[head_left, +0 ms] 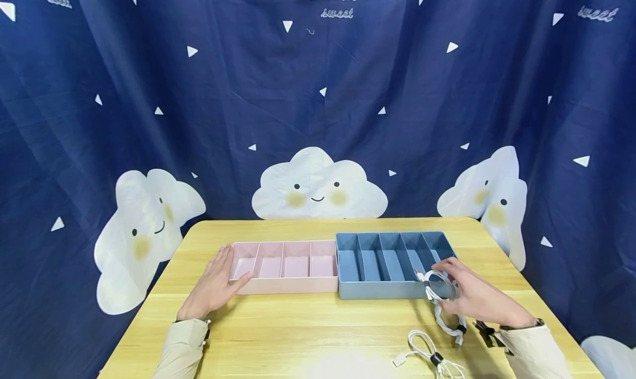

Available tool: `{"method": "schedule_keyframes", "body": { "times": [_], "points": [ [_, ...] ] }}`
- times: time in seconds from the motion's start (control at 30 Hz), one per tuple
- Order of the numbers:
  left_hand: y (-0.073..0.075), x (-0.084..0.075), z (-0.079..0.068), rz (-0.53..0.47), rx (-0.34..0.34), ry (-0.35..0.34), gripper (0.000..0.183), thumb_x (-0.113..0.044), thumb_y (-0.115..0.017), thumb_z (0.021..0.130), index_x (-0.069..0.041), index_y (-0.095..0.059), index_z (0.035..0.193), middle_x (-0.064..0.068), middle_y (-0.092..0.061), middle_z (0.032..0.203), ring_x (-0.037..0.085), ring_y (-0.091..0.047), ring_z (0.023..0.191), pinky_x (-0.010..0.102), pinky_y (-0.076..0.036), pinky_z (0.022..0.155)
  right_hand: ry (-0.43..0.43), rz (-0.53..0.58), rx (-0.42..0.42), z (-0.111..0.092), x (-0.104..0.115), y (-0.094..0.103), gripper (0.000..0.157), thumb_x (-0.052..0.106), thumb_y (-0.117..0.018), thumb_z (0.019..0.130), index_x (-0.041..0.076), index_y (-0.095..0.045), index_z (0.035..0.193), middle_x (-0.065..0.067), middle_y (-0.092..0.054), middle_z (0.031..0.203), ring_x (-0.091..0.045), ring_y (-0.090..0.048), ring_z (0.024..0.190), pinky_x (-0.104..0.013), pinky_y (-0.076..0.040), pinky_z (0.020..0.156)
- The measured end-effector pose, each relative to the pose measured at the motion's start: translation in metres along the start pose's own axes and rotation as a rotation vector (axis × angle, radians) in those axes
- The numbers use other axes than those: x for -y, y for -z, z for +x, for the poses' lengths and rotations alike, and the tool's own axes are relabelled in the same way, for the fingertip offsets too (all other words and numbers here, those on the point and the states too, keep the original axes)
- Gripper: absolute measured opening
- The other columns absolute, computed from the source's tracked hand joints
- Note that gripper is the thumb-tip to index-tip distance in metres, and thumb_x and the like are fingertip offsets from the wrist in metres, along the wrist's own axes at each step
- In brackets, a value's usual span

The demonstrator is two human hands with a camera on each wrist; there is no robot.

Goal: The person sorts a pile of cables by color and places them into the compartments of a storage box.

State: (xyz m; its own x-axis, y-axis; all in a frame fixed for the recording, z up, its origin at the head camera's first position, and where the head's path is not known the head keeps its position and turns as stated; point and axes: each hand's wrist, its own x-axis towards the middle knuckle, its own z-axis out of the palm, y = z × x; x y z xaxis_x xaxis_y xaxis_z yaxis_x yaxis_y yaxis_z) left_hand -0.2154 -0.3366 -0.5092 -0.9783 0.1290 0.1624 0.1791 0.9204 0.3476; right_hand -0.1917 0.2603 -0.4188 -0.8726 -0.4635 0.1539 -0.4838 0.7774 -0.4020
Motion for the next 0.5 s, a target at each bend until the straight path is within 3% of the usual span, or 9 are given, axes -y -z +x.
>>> {"method": "schedule_keyframes", "body": {
  "times": [0.23,0.5],
  "points": [
    [0.0,0.001,-0.001,-0.003,-0.002,0.004,0.1,-0.063,-0.052,0.101,0.01,-0.017,0.161,0.03,-0.015,0.17,0.049,-0.014,0.159,0.066,-0.018,0.127,0.035,-0.004,-0.004,0.007,0.004,-0.002,0.06,0.018,-0.086,0.076,0.003,-0.062,0.128,-0.004,-0.058,0.119,-0.01,-0.057,0.093,-0.023,-0.051,0.076],
    [-0.001,0.002,-0.001,0.0,-0.001,0.009,0.102,-0.066,-0.05,0.1,0.009,-0.017,0.161,0.029,-0.017,0.17,0.048,-0.016,0.159,0.066,-0.018,0.127,0.03,0.019,0.023,0.016,0.007,-0.003,0.058,0.019,-0.085,0.078,0.005,-0.062,0.13,-0.006,-0.056,0.124,-0.007,-0.055,0.095,-0.023,-0.049,0.075]
  ]
}}
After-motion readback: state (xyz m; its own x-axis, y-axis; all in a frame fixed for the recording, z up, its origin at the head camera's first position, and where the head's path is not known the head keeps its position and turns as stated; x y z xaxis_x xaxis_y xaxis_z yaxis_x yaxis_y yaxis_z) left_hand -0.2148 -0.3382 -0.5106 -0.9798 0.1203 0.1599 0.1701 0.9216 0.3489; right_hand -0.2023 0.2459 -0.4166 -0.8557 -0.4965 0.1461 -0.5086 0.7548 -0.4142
